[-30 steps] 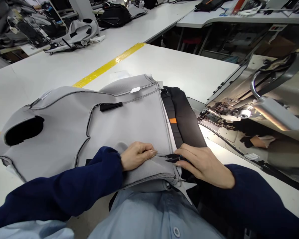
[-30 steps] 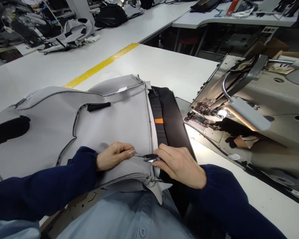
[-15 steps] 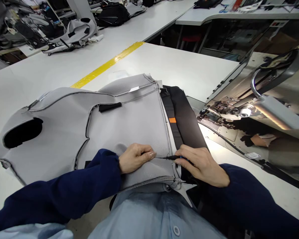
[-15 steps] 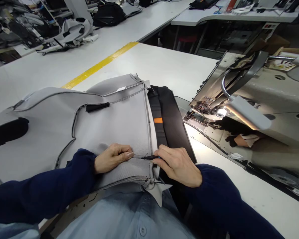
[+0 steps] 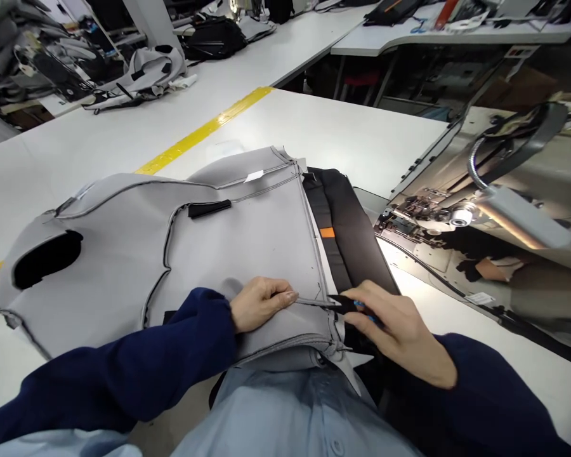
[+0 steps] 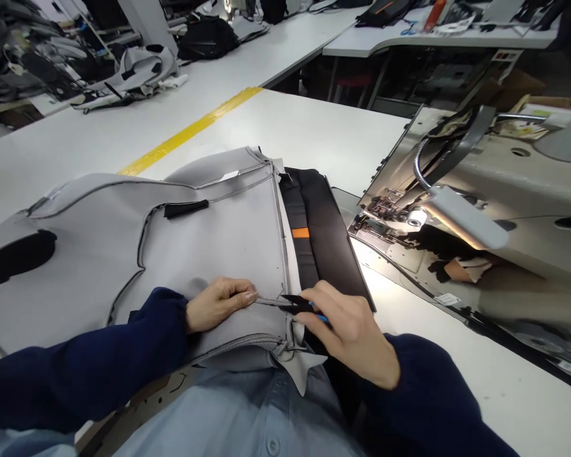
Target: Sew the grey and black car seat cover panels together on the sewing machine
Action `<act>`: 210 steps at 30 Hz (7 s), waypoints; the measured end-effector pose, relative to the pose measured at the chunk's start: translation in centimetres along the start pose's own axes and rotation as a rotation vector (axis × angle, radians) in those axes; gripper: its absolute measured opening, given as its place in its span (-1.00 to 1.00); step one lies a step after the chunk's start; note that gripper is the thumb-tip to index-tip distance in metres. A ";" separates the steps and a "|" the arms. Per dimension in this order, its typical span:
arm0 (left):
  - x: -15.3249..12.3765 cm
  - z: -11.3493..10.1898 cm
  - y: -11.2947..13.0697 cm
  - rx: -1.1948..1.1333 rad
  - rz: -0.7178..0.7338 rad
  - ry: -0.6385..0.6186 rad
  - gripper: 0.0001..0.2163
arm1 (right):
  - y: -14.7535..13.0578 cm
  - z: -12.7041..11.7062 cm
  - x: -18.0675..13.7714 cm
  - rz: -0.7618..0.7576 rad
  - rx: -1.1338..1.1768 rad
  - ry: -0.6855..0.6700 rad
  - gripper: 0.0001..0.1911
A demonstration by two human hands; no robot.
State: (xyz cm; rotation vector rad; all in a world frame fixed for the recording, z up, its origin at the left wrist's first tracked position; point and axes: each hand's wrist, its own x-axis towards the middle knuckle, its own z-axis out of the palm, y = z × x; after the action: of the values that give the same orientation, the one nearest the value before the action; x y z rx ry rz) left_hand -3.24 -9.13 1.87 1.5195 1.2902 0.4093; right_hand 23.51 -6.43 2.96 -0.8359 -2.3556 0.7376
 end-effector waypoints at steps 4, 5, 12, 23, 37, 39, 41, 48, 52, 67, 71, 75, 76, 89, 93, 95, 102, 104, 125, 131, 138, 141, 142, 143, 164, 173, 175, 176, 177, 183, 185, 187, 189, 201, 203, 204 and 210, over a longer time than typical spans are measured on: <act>-0.2 -0.2 0.3 -0.011 0.013 -0.010 -0.60 | 0.7 1.6 -0.1 -0.184 -0.298 -0.031 -0.79; -0.3 -0.2 0.3 -0.015 0.010 -0.010 -0.60 | 0.7 1.6 -0.1 -0.205 -0.336 -0.042 -0.80; -0.3 -0.1 0.3 -0.040 0.013 -0.029 -0.60 | 2.1 1.4 -0.1 -0.216 -0.309 -0.070 -0.80; 0.1 0.1 -0.2 -0.009 -0.003 -0.010 -0.61 | -0.1 0.4 -0.1 -0.090 0.458 0.088 -0.85; -0.6 0.0 0.4 -0.157 -0.001 -0.049 -0.62 | 1.3 2.6 -0.1 -0.259 -0.295 0.014 -0.78; -0.7 -0.1 0.6 -0.213 0.000 -0.077 -0.63 | 1.4 2.4 0.4 -0.274 -0.284 -0.016 -0.78; -0.8 -0.2 0.8 -0.287 -0.001 -0.108 -0.65 | 1.5 2.3 0.8 -0.270 -0.248 -0.047 -0.78; -1.1 -0.1 0.7 -0.399 0.004 -0.141 -0.67 | 1.7 2.3 1.1 -0.171 -0.050 -0.126 -0.85; -1.0 -0.1 0.5 -0.337 0.004 -0.103 -0.67 | 1.6 2.8 0.9 -0.112 0.230 -0.057 -0.90; -0.6 0.0 0.4 -0.205 -0.010 -0.070 -0.66 | 1.2 2.3 -0.5 -0.229 -0.090 0.041 -0.69; -0.8 0.0 0.6 -0.222 -0.011 -0.087 -0.65 | 1.2 2.1 -0.2 -0.262 -0.207 -0.001 -0.75; -1.1 0.0 0.9 -0.259 0.024 -0.103 -0.67 | 1.3 1.5 0.4 -0.230 -0.170 -0.104 -0.78; -1.1 0.0 0.9 -0.263 0.030 -0.106 -0.68 | 1.4 1.5 0.6 -0.223 -0.149 -0.123 -0.79; -0.4 0.0 0.4 -0.140 -0.024 -0.061 -0.64 | 0.2 1.2 -0.4 -0.022 0.621 0.180 -0.84; -0.4 0.1 0.4 -0.126 -0.031 -0.061 -0.63 | -0.3 1.4 -0.4 0.047 0.354 0.032 -0.78; -0.5 0.0 0.5 -0.115 -0.028 -0.069 -0.63 | -0.1 2.0 -0.3 -0.032 0.183 -0.054 -0.70; -0.5 -0.1 1.2 -0.014 -0.017 -0.092 -0.63 | 0.2 2.2 0.5 -0.475 -0.440 -0.065 -0.76; -0.4 -0.1 1.3 -0.013 -0.015 -0.092 -0.63 | 0.0 1.9 0.9 -0.495 -0.454 -0.125 -0.76; -0.2 0.1 1.0 -0.075 -0.062 -0.067 -0.59 | 0.3 1.7 0.1 -0.264 -0.199 -0.041 -0.58; -0.2 0.2 0.9 -0.052 -0.035 -0.062 -0.59 | 0.8 2.9 1.4 -0.474 -0.281 0.051 -0.70; 0.0 0.2 0.3 -0.068 -0.065 -0.072 -0.59 | 1.0 2.2 1.4 0.110 0.187 0.243 -0.84; 0.0 0.2 0.2 -0.067 -0.067 -0.075 -0.59 | 0.7 1.6 0.3 0.162 0.081 0.034 -0.85; 0.0 0.2 0.2 -0.068 -0.066 -0.077 -0.59 | 0.5 1.5 -0.2 0.140 0.016 -0.045 -0.78; 0.0 0.2 0.3 -0.069 -0.065 -0.079 -0.58 | 0.3 1.5 -0.8 0.113 -0.058 -0.095 -0.70; -0.2 0.1 0.6 -0.115 -0.068 -0.087 -0.61 | 1.7 1.9 -0.1 0.092 0.249 0.131 -0.89; -0.2 0.2 0.8 -0.029 -0.022 -0.054 -0.64 | 1.2 3.1 1.9 -0.019 -0.008 -0.087 -0.88; -0.5 0.2 1.2 0.042 0.007 -0.028 -0.67 | 2.7 3.0 2.5 -0.003 -0.116 0.072 -0.88; -0.7 0.2 1.4 0.089 0.031 -0.015 -0.68 | 3.7 2.7 2.7 0.046 -0.134 0.190 -0.82; -1.0 0.3 1.6 0.144 0.068 -0.006 -0.70 | 4.8 2.2 2.7 0.103 -0.148 0.300 -0.74; -4.0 0.7 1.8 0.605 0.378 0.041 -0.74 | 12.4 -1.6 -2.7 0.370 -0.689 0.328 -0.84; -5.8 0.8 1.2 0.751 0.363 0.098 -0.77 | 14.1 -2.6 -5.6 0.482 -0.862 0.221 -0.73; -7.6 1.1 0.3 0.869 0.307 0.189 -0.83 | 14.4 -3.4 -7.7 0.482 -0.954 0.164 -0.68; -8.9 1.7 -0.7 0.959 0.257 0.291 -0.88 | 12.7 -3.7 -8.1 0.381 -0.922 0.198 -0.65; -11.0 0.3 1.3 1.111 0.339 0.586 -0.91 | -1.5 1.8 2.1 -0.403 -0.124 -0.139 -0.84; -13.0 -0.3 1.8 1.036 0.252 0.643 -0.92 | -2.6 0.8 3.4 -0.446 -0.095 -0.030 -0.87; -14.0 -0.4 1.8 0.994 0.194 0.684 -0.88 | -3.3 0.3 4.1 -0.468 -0.087 0.005 -0.88; -16.6 1.5 -2.2 0.732 -0.027 0.993 -0.85 | -8.9 -0.2 8.4 -0.711 -0.228 0.065 -0.79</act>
State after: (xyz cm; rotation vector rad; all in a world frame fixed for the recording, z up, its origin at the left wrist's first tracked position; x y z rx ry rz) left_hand -9.12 -24.55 5.21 1.9711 2.4205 0.7845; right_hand 14.52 -6.48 11.23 -0.0612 -2.4549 0.1447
